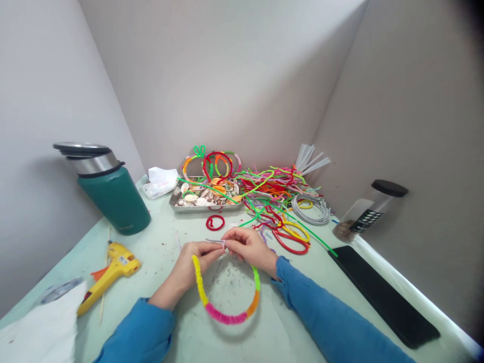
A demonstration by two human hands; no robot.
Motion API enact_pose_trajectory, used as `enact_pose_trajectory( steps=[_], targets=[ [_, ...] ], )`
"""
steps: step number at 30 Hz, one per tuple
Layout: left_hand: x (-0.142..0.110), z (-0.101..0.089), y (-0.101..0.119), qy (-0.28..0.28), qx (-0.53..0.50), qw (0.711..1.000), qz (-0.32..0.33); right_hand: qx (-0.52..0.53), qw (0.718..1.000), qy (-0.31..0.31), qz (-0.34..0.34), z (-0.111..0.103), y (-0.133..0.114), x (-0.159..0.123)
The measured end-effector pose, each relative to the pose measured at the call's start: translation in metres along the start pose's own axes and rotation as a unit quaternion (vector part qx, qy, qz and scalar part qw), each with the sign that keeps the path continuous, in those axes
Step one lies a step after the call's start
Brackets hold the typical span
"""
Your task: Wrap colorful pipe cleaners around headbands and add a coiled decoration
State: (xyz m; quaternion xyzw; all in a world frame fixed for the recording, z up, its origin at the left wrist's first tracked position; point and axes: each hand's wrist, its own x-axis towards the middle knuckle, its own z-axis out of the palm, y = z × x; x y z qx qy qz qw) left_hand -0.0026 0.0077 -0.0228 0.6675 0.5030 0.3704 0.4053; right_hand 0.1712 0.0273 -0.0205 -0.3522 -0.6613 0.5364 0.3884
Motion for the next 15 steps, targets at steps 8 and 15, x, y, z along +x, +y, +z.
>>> enact_pose_trajectory(
  steps=[8,15],
  targets=[
    [-0.0016,0.0005,0.0040,-0.010,0.061,0.997,0.043,-0.039,0.999,-0.010,-0.003,-0.0004,0.0014,-0.0005],
    [-0.0045,0.0006,0.0082,0.041,0.175,0.980,0.090,-0.086,0.996,-0.004,-0.013,-0.0025,0.0033,-0.0006]
  ],
)
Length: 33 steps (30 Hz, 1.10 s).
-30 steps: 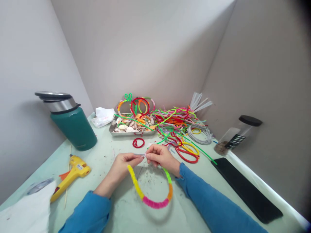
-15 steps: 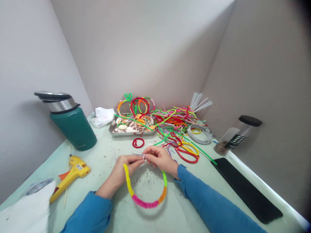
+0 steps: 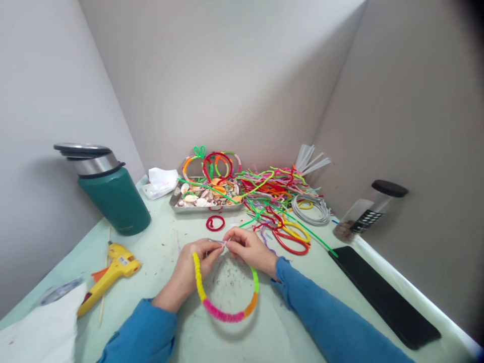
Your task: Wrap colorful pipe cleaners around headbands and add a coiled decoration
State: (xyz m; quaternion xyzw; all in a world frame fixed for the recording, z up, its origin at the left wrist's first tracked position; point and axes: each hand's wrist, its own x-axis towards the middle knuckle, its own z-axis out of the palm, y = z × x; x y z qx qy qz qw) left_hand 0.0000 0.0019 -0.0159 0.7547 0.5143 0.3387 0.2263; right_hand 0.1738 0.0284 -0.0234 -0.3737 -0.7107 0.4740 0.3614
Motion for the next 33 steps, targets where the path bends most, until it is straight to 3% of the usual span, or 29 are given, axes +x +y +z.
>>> enact_pose_trajectory(
  steps=[8,12,16,18,21,24,28,33],
  targets=[
    [0.000,0.000,-0.004,0.051,0.057,0.997,0.000,0.015,1.000,0.027,-0.003,0.002,0.002,0.001],
    [0.002,-0.006,-0.007,0.081,0.067,0.993,-0.050,0.014,0.999,0.031,-0.002,-0.001,0.004,0.001],
    [0.006,-0.016,-0.008,0.116,-0.026,0.985,-0.128,-0.002,0.999,0.037,-0.004,-0.004,0.007,0.002],
    [0.007,-0.018,-0.007,0.103,-0.078,0.981,-0.143,-0.019,0.999,0.041,-0.011,-0.005,0.008,0.002],
    [0.007,-0.016,-0.005,0.040,-0.108,0.986,-0.120,-0.061,0.997,0.036,-0.032,-0.004,0.009,0.001],
    [0.006,-0.012,-0.004,-0.009,-0.094,0.989,-0.114,-0.088,0.994,0.037,-0.047,-0.003,0.008,-0.001],
    [0.005,-0.010,-0.004,-0.014,-0.040,0.991,-0.129,-0.099,0.992,0.057,-0.056,-0.002,0.006,-0.001],
    [0.001,-0.009,0.000,-0.031,0.033,0.998,-0.033,-0.148,0.982,0.086,-0.074,-0.001,0.008,-0.001]
  ],
)
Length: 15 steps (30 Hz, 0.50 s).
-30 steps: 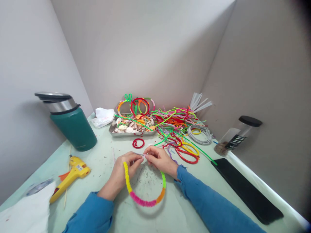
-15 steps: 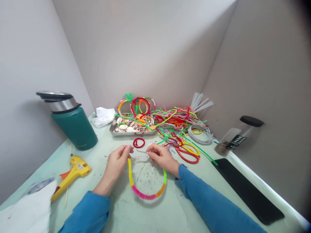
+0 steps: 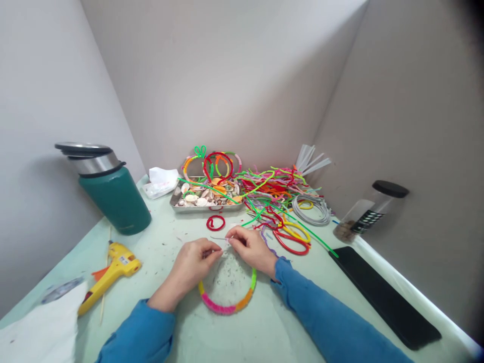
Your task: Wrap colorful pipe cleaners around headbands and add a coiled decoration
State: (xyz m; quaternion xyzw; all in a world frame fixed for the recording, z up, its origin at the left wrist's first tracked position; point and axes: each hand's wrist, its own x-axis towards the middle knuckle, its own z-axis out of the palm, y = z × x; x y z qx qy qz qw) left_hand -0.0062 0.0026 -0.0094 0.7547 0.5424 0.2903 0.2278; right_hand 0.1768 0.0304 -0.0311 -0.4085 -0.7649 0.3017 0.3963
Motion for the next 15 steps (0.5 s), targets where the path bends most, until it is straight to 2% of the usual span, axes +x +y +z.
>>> enact_pose_trajectory(
  steps=[3,7,11,15],
  targets=[
    [-0.0022,0.0001,0.0036,-0.005,0.015,0.999,0.052,-0.023,1.000,-0.004,-0.012,0.0008,0.0003,-0.0005],
    [-0.0037,-0.0012,0.0062,0.030,0.036,0.995,0.090,-0.031,0.999,-0.024,-0.020,0.0009,-0.0003,-0.0014],
    [-0.0037,-0.0024,0.0052,0.081,0.049,0.991,0.098,-0.025,0.998,-0.055,-0.031,-0.0007,-0.0035,-0.0019],
    [-0.0014,-0.0035,0.0025,0.093,0.028,0.992,0.081,-0.003,0.994,-0.096,-0.047,-0.0022,-0.0088,-0.0025]
  ],
)
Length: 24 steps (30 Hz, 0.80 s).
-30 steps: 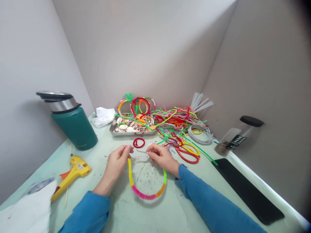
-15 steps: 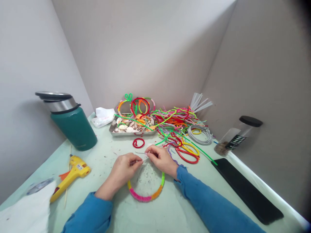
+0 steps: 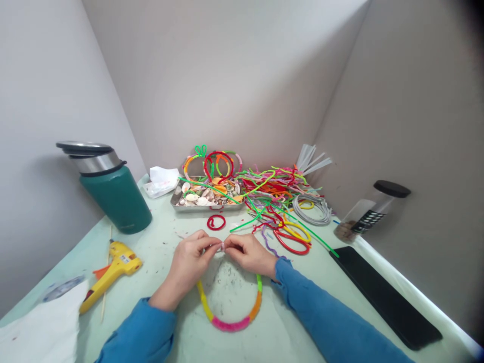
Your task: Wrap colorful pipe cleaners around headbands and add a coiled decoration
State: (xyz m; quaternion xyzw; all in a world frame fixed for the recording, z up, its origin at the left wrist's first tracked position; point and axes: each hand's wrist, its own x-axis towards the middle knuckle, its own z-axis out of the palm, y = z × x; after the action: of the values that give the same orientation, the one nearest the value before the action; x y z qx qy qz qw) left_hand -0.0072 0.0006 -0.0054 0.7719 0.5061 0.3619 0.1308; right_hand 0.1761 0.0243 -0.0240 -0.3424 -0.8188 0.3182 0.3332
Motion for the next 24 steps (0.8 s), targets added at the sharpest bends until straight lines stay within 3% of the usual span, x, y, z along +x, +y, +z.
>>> enact_pose_trajectory(
  steps=[8,15,18,24],
  targets=[
    [0.006,-0.001,-0.004,0.010,-0.126,0.985,-0.116,0.163,0.983,-0.028,0.073,0.001,-0.002,0.000],
    [0.009,-0.002,-0.006,-0.017,-0.252,0.934,-0.253,0.259,0.960,-0.020,0.101,-0.001,-0.004,0.002],
    [0.008,0.000,-0.010,-0.027,-0.244,0.938,-0.246,0.285,0.953,-0.010,0.099,-0.001,-0.002,0.002],
    [0.002,0.005,-0.011,-0.060,-0.186,0.967,-0.164,0.296,0.951,0.027,0.088,-0.001,0.003,0.004]
  ],
)
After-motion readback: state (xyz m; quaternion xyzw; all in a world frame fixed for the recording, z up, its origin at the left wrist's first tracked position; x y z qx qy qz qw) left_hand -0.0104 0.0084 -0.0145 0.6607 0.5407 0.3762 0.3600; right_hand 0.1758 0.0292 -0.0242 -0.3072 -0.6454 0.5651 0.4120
